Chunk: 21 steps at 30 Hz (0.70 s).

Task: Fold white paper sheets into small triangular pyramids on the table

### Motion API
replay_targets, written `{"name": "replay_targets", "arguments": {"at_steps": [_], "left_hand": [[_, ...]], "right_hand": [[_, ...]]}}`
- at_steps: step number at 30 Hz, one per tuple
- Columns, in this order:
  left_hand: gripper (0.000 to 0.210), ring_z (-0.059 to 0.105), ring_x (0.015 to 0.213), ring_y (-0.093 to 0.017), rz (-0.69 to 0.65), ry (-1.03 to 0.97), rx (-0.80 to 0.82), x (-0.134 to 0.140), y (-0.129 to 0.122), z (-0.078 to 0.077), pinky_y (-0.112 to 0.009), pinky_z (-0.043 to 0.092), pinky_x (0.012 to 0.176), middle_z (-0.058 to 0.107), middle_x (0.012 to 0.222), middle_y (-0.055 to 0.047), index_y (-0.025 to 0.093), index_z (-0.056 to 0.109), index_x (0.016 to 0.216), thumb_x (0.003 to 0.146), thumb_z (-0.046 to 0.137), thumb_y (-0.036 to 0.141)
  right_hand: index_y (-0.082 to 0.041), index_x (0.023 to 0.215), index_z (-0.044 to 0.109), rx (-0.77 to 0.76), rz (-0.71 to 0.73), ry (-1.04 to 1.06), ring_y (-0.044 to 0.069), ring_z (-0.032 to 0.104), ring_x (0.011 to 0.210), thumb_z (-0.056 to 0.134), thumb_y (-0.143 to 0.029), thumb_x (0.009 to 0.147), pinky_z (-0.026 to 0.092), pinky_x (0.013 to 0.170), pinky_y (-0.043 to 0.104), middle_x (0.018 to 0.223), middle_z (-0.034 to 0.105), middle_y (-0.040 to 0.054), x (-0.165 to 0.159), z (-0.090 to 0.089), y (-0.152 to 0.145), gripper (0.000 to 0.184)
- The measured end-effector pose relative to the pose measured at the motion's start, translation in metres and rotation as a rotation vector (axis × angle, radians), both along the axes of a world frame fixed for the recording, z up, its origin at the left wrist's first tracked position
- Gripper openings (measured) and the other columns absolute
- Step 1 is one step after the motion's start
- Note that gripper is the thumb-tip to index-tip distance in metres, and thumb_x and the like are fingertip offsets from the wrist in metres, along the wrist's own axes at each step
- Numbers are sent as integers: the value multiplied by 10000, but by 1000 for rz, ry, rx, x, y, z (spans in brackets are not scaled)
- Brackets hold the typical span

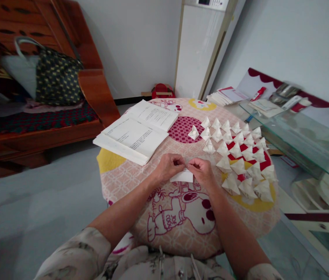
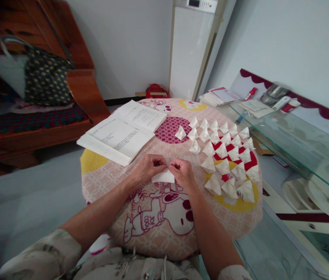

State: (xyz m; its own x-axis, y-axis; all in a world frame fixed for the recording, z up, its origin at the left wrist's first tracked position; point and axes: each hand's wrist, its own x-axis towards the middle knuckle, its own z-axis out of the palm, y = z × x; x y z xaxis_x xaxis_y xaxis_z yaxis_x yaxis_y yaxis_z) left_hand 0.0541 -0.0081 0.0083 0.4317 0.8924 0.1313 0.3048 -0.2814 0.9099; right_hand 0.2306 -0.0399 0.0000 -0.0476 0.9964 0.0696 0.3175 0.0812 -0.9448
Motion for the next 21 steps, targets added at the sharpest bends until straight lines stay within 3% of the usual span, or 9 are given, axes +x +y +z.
{"name": "replay_targets", "arguments": {"at_steps": [8,15,18,21], "left_hand": [[82,433,515,-69,-28,-70,-112,-16,9,-6,-195,302,492,532,559,41,137,624,643,681,565,180],[160,541,550,-100,129,-135,-136,-31,17,-6,-215,410,541,609,607,7,128,647,708,746,615,280],[251,577,672,-114,-9,-63,-77,-21,11,-3,-215,425,594,688,773,-23,137,724,907,792,648,346],[224,507,613,-94,-113,-23,-98,-7,5,-4,-201,367,544,629,681,-2,133,702,773,798,641,347]], "right_hand": [[-174,659,666,-102,-94,78,118,464,535,659,-368,712,343,498,233,581,567,-22,13,5,0,202],[-176,626,658,-142,-162,191,113,446,517,678,-344,673,326,482,229,551,542,-33,20,3,2,176],[-175,636,668,-173,-111,168,108,446,501,680,-340,672,316,469,226,546,547,-37,14,3,1,168],[-179,626,661,-175,-52,144,100,440,486,664,-324,673,308,459,221,536,546,-41,7,2,0,153]]}}
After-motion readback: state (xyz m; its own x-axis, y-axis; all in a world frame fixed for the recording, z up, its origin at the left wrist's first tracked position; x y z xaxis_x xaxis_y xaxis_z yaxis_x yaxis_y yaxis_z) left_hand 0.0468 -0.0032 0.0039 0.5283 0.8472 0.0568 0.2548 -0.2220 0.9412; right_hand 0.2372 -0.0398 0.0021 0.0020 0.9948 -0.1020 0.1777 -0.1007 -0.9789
